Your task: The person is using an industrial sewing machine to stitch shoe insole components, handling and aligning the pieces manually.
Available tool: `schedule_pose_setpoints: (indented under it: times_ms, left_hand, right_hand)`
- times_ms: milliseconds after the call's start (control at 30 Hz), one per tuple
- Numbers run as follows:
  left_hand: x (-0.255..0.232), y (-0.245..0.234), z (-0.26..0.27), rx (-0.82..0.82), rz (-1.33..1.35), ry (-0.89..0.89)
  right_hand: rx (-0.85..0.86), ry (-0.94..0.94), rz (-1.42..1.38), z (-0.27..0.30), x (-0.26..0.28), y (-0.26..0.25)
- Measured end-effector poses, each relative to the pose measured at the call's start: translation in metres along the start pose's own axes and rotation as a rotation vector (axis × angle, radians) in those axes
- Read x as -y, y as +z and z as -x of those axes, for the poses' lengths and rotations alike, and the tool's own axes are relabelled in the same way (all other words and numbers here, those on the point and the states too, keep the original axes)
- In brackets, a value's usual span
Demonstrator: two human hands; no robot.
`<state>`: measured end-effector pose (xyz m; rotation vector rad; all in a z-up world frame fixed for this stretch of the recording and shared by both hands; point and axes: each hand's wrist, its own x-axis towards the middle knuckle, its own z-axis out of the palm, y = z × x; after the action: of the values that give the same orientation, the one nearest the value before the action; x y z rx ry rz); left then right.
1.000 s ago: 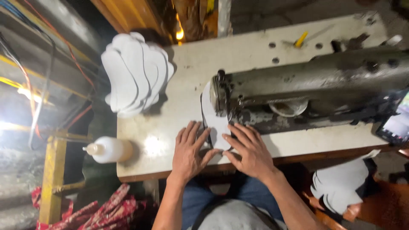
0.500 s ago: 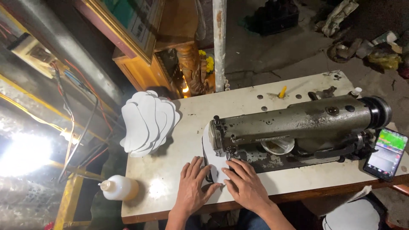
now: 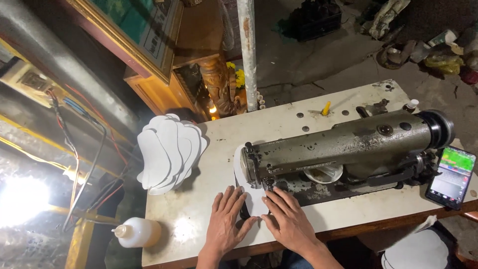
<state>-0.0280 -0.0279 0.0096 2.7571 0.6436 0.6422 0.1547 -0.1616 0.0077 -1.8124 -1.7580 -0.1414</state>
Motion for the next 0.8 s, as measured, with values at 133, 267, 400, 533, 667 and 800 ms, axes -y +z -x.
schedule_pose_setpoints:
  times_ms: [133, 267, 400, 533, 667, 800]
  left_hand:
    - [0.002, -0.007, -0.011, 0.069, 0.056, -0.031]
    - [0.005, -0.012, -0.021, 0.140, 0.121, -0.051]
    - [0.009, -0.004, -0.023, 0.181, -0.011, -0.149]
    - [0.012, -0.004, -0.026, 0.238, -0.032, -0.168]
    - [0.013, -0.006, -0.028, 0.233, -0.040, -0.166]
    - [0.014, -0.009, -0.034, 0.234, -0.012, -0.149]
  right_hand:
    - [0.003, 0.012, 0.013, -0.001, -0.004, 0.004]
    - [0.038, 0.012, 0.026, -0.002, -0.005, 0.002]
    - [-0.090, 0.015, 0.036, -0.001, -0.003, 0.012]
    - [-0.086, 0.013, -0.006, -0.002, 0.000, 0.006]
    - [-0.067, 0.001, -0.003, 0.000, 0.000, 0.004]
    - [-0.078, -0.018, -0.026, 0.000, -0.002, 0.003]
